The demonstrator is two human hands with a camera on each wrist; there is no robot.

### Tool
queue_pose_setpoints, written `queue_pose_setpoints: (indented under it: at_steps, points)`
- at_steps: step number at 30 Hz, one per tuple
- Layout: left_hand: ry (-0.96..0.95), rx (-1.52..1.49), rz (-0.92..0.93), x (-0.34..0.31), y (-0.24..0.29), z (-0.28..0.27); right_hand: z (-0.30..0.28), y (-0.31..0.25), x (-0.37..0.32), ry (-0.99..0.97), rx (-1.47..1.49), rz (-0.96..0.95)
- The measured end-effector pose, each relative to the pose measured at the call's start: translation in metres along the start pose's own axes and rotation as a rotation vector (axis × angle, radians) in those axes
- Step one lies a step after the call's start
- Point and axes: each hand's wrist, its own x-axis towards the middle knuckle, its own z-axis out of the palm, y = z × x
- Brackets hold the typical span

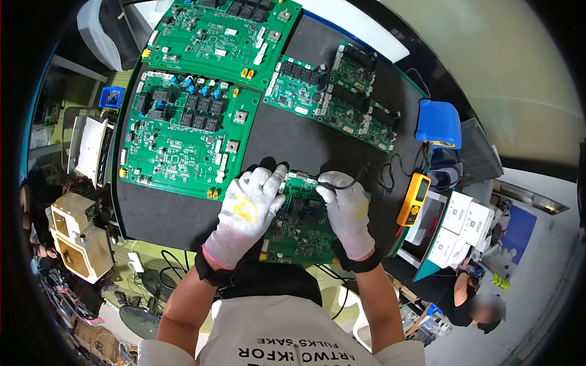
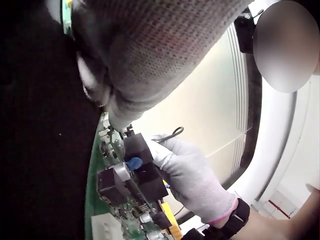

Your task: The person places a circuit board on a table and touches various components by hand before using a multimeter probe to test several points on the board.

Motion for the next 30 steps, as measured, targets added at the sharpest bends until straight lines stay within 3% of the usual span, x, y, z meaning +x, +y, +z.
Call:
queue_pose_setpoints:
  at_steps: [13, 22, 24, 27, 30]
  points:
    - [-0.013, 0.002, 0.02, 0.001, -0.004, 0.001, 0.003, -0.001, 0.004, 0.054, 0.126, -0.021]
    - [0.003, 0.005, 0.011, 0.001, 0.001, -0.002, 0.0, -0.004, 0.001, 0.009, 0.014, 0.042]
    - [-0.005, 0.005, 0.003, 0.002, 0.001, -0.002, -0.007, -0.01, 0.007, -0.081, -0.02, -0.042]
    - [0.044, -0.02, 0.098, 0.003, -0.002, 0.0, -0.006, -0.011, 0.004, -0.061, -0.21, -0.019]
    - [0.012, -0.051, 0.074, 0.003, -0.005, 0.004, 0.0, -0.005, 0.002, -0.063, -0.069, 0.024]
